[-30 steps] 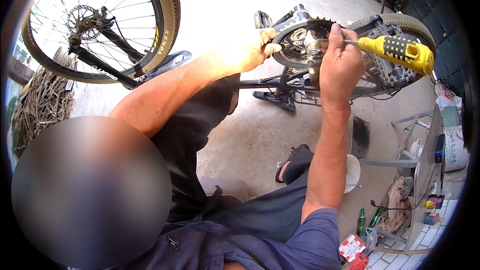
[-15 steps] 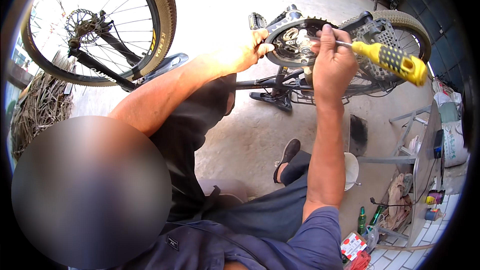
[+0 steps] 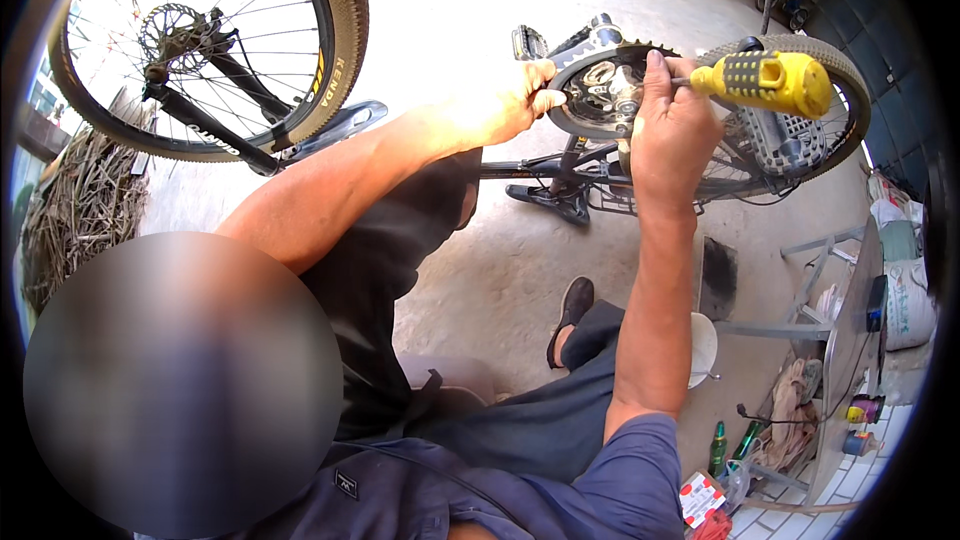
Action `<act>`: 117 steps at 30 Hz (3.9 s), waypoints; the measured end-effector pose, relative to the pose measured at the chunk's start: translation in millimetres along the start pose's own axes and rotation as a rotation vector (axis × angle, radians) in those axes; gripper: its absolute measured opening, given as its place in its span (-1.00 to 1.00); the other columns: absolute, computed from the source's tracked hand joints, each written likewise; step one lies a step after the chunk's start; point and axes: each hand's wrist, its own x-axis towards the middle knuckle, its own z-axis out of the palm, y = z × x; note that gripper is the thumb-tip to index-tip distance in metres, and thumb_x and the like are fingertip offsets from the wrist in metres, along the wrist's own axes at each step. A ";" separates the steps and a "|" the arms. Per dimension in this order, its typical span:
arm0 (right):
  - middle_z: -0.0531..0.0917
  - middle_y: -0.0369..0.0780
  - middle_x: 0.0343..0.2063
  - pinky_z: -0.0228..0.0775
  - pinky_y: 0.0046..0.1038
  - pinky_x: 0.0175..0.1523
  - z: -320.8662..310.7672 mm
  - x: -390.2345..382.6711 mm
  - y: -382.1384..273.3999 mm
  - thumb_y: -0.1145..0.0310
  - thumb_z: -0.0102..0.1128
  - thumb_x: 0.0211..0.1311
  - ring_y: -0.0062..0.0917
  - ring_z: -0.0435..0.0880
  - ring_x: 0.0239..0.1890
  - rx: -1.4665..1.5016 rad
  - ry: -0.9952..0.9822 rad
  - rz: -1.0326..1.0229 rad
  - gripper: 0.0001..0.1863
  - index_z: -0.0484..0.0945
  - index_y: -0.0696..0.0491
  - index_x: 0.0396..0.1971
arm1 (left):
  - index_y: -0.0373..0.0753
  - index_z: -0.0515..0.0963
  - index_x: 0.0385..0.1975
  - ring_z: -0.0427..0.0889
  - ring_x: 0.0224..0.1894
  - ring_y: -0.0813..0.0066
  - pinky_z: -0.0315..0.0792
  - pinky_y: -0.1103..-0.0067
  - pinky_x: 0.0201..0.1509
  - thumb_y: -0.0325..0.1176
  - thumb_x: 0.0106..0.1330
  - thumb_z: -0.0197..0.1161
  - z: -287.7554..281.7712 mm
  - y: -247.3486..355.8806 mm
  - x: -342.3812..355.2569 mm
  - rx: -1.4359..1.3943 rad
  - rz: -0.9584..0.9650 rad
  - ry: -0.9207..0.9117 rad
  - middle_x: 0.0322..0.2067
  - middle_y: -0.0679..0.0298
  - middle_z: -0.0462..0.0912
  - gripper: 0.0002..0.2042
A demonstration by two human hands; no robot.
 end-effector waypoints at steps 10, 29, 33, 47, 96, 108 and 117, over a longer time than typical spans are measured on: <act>0.65 -0.29 -0.56 0.46 -0.64 -0.41 -17.4 6.6 -4.7 0.35 0.17 0.36 -0.72 0.61 -0.49 0.302 0.087 0.219 -0.81 0.60 0.17 -0.35 | -0.21 0.49 -0.14 0.64 -0.27 0.04 0.47 0.25 -0.18 -0.16 0.40 0.12 -3.2 7.4 -0.8 0.082 -0.040 -0.008 -0.41 0.04 0.62 -0.75; 0.59 -0.27 -0.69 0.37 -0.55 -0.48 -7.0 -0.7 10.4 0.32 0.18 0.36 -0.64 0.55 -0.63 0.185 0.088 0.114 -0.79 0.59 0.17 -0.39 | -0.26 0.51 -0.12 0.63 -0.19 -0.01 0.48 0.24 -0.10 -0.18 0.40 0.12 1.2 1.9 -0.9 0.066 -0.028 0.030 -0.33 -0.02 0.64 -0.73; 0.57 -0.25 -0.66 0.36 -0.48 -0.44 -6.0 -2.6 11.2 0.34 0.17 0.35 -0.58 0.54 -0.60 0.065 0.027 0.036 -0.79 0.57 0.17 -0.42 | -0.27 0.52 -0.13 0.64 -0.20 -0.01 0.48 0.24 -0.10 -0.16 0.39 0.14 -2.4 10.2 -3.8 0.147 -0.040 0.054 -0.34 -0.02 0.65 -0.71; 0.68 -0.20 -0.36 0.58 -0.60 -0.26 -17.7 -1.3 6.5 0.37 0.07 0.41 -0.60 0.68 -0.40 0.384 0.052 0.192 -0.78 0.54 0.25 -0.27 | -0.31 0.54 -0.15 0.47 -0.51 0.49 0.42 0.47 -0.35 -0.25 0.40 0.18 -7.1 5.0 -1.1 0.083 -0.024 -0.018 -0.61 0.24 0.46 -0.76; 0.65 -0.29 -0.60 0.40 -0.65 -0.43 -10.2 -17.8 15.0 0.41 0.14 0.37 -0.76 0.58 -0.54 0.314 0.026 0.305 -0.84 0.59 0.20 -0.28 | -0.33 0.54 -0.25 0.44 -0.52 0.56 0.42 0.53 -0.38 -0.29 0.40 0.18 -0.3 -8.5 0.5 0.024 0.026 0.014 -0.61 0.31 0.46 -0.80; 0.64 -0.29 -0.61 0.34 -0.60 -0.47 -10.3 -15.9 29.5 0.37 0.14 0.37 -0.73 0.50 -0.60 0.367 0.021 0.359 -0.83 0.60 0.16 -0.32 | -0.33 0.52 -0.28 0.45 -0.52 0.57 0.42 0.54 -0.38 -0.26 0.41 0.17 -3.9 1.3 -0.5 -0.010 -0.044 -0.035 -0.62 0.33 0.45 -0.78; 0.67 -0.25 -0.57 0.43 -0.63 -0.39 -10.3 -17.5 16.0 0.37 0.11 0.39 -0.72 0.60 -0.54 0.094 0.021 0.129 -0.79 0.58 0.22 -0.32 | -0.32 0.53 -0.29 0.46 -0.51 0.59 0.42 0.55 -0.37 -0.26 0.41 0.16 -3.5 -4.2 -0.1 0.023 -0.004 -0.022 -0.62 0.34 0.46 -0.79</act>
